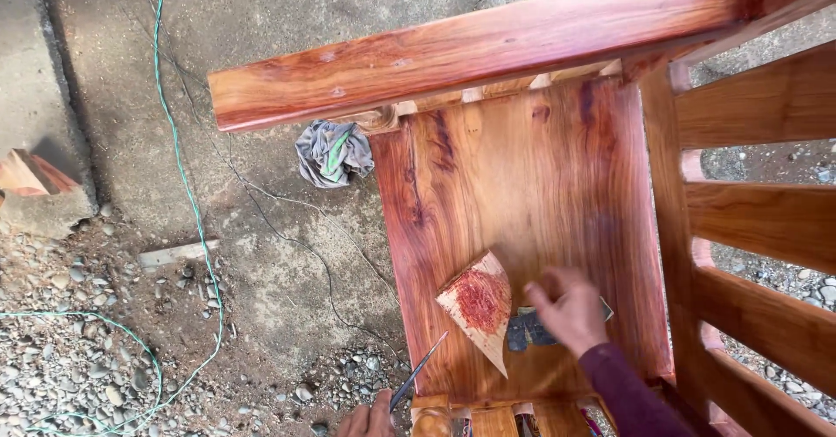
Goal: Scraping and cleaning the joints and surface of a wooden chair using a tool.
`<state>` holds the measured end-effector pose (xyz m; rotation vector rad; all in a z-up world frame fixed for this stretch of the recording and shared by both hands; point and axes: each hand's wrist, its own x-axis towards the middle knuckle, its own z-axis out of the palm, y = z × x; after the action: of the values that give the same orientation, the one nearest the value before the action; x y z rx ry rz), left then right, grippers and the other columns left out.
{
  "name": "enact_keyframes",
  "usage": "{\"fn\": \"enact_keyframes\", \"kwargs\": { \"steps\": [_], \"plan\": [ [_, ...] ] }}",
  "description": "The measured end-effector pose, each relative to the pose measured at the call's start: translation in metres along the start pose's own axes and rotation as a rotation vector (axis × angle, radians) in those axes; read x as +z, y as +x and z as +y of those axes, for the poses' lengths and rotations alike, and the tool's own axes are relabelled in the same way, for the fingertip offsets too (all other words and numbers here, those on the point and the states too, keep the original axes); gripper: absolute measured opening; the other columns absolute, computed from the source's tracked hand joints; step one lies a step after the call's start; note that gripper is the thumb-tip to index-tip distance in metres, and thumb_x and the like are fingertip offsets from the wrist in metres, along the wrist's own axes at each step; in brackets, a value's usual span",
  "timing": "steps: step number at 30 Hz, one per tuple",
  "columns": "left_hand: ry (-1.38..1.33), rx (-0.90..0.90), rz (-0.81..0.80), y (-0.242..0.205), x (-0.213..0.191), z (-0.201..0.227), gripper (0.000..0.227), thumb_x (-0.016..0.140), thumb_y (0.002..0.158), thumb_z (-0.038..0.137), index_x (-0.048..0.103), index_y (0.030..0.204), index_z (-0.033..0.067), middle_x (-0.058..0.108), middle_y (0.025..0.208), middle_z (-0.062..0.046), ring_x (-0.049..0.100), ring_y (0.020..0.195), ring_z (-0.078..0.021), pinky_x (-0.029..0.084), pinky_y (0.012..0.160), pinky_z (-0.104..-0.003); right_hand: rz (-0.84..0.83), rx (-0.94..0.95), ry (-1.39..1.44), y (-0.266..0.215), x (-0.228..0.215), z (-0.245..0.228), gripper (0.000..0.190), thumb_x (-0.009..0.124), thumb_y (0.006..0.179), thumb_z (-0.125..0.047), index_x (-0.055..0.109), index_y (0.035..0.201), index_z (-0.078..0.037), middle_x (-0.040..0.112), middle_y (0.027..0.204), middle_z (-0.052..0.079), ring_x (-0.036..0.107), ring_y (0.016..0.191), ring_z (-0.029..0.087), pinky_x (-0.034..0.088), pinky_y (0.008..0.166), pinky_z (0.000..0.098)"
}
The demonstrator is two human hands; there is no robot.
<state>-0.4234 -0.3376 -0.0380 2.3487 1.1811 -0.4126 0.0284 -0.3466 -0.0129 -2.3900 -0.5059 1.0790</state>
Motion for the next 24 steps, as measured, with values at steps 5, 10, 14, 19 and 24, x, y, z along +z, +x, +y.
{"fn": "enact_keyframes", "kwargs": {
  "steps": [5,10,14,19,24],
  "plan": [
    [-0.019,0.020,0.151,-0.006,0.023,-0.010,0.045,0.069,0.087,0.018,0.065,0.129,0.0004,0.066,0.063,-0.007,0.064,0.050,-0.0153,0.049,0.042,-0.036,-0.503,0.043,-0.644,-0.042,0.027,-0.025,0.067,0.081,0.072,-0.065,0.070,0.109,-0.010,0.075,0.096,0.010,0.076,0.087,0.023,0.062,0.080,0.0394],
    [-0.049,0.058,0.160,-0.008,0.035,-0.009,0.057,0.071,0.084,0.018,0.060,0.137,0.0008,0.063,0.062,-0.003,0.060,0.048,-0.0137,0.047,0.041,-0.036,-0.484,-0.041,-0.751,-0.052,0.065,0.007,0.081,0.085,0.064,-0.072,0.064,0.103,-0.005,0.074,0.093,0.014,0.074,0.089,0.028,0.060,0.079,0.0427],
    [-0.130,0.038,0.195,-0.005,0.034,-0.003,0.058,0.071,0.081,0.014,0.059,0.136,-0.0001,0.063,0.061,-0.003,0.061,0.048,-0.0141,0.048,0.044,-0.035,-0.395,-0.057,-0.675,-0.048,0.073,0.029,0.066,0.083,0.068,-0.056,0.061,0.105,-0.006,0.075,0.092,0.015,0.076,0.085,0.030,0.061,0.075,0.0441],
    [-0.117,-0.009,0.043,0.024,-0.053,0.035,0.056,0.067,0.088,0.011,0.056,0.141,-0.0013,0.068,0.076,-0.009,0.067,0.056,-0.0177,0.056,0.046,-0.036,-0.333,-0.089,-0.598,-0.035,0.052,0.017,0.055,0.085,0.067,-0.037,0.061,0.106,-0.007,0.071,0.101,0.015,0.075,0.082,0.030,0.063,0.070,0.0451],
    [0.018,-0.219,-0.207,0.081,-0.186,0.111,0.060,0.058,0.092,0.013,0.047,0.150,0.0102,0.067,0.082,-0.012,0.071,0.068,-0.0209,0.063,0.058,-0.040,-0.417,0.021,-0.078,-0.021,0.031,-0.011,0.071,0.089,0.065,-0.019,0.050,0.121,-0.003,0.075,0.107,0.021,0.078,0.088,0.026,0.065,0.079,0.0378]
  ]
}}
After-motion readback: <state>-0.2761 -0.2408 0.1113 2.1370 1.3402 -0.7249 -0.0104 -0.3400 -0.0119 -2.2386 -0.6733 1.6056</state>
